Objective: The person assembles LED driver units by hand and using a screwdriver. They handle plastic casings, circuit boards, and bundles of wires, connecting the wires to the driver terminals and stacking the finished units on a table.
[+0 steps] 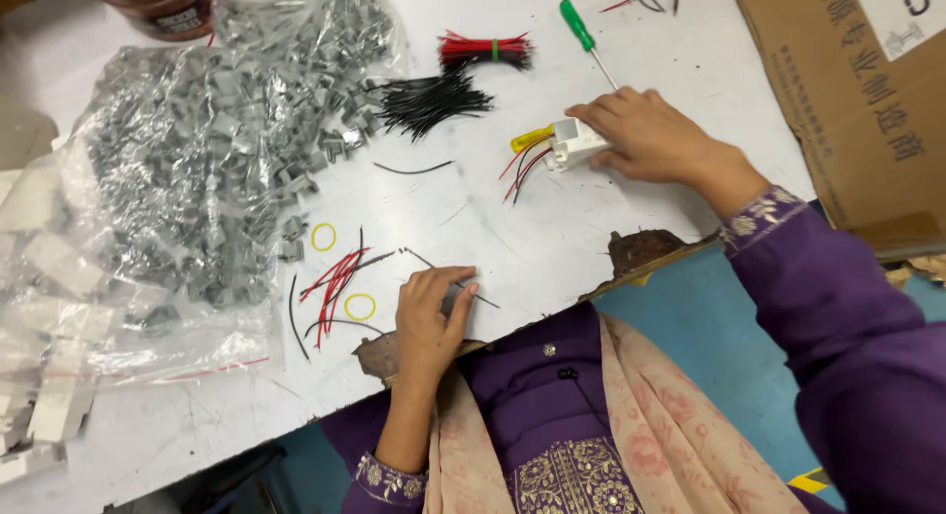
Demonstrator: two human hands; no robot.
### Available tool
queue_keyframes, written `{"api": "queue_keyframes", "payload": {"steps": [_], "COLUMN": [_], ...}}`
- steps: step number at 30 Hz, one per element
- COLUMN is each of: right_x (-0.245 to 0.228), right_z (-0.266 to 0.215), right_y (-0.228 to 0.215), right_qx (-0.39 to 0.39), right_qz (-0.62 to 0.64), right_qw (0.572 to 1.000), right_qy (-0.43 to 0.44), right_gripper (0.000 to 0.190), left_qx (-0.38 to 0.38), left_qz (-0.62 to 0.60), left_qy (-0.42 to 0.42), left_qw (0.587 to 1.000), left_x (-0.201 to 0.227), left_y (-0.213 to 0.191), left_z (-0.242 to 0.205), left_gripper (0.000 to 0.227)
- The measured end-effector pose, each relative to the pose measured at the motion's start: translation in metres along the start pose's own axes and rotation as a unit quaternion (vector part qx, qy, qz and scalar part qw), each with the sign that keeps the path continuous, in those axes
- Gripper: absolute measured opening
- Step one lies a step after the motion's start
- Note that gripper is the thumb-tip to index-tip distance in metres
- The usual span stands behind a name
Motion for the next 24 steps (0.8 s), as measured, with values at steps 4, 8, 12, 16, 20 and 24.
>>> {"api": "queue_keyframes", "payload": {"steps": [4,8,12,16,20,24], "right_x": [-0.009,-0.001,-0.027,-0.081,-0.133,-0.148], "right_z": [0.01,-0.024,-0.051,-0.032,-0.015,-0.03], "right_y": [0.002,-0.042,-0.052,-0.035,0.012,0.028], "right_qx": [-0.017,0.053,0.063,0.057,0.03,0.012], "right_qz": [-0.088,-0.033,-0.013,0.001,0.025,0.035], "right_qw": [0.996,0.998,0.998,0.998,0.997,0.997], "right_qy": [0.007,-0.018,0.012,-0.022,-0.06,-0.073], "right_gripper": [0.066,0.059,0.053,0.047,0.042,0.036], "left_qx": [0.012,0.017,0.027,0.034,0.04,0.097], "left_qz": [-0.002,-0.005,-0.017,-0.035,-0.037,-0.074], "left_qy": [0.028,0.043,0.061,0.056,0.06,0.094], "left_qw": [1.0,0.999,0.998,0.997,0.997,0.988], "left_x": [0.005,0.0,-0.009,-0.01,-0.009,-0.002], "left_y": [-0.002,-0.002,0.002,0.001,0.001,-0.013], "left_z": [-0.004,-0.006,-0.01,-0.013,-0.016,-0.025], "left_gripper": [0.018,0.018,0.018,0.019,0.018,0.013]}}
Point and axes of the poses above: each hand's wrist, its own z-axis towards the middle knuckle, its own y-axis out of the palm, x = y × z, the point moved 8 cm from there along z, towards the middle knuckle, and after that the axes turned 7 degrees about -x, right-handed, at the moved point
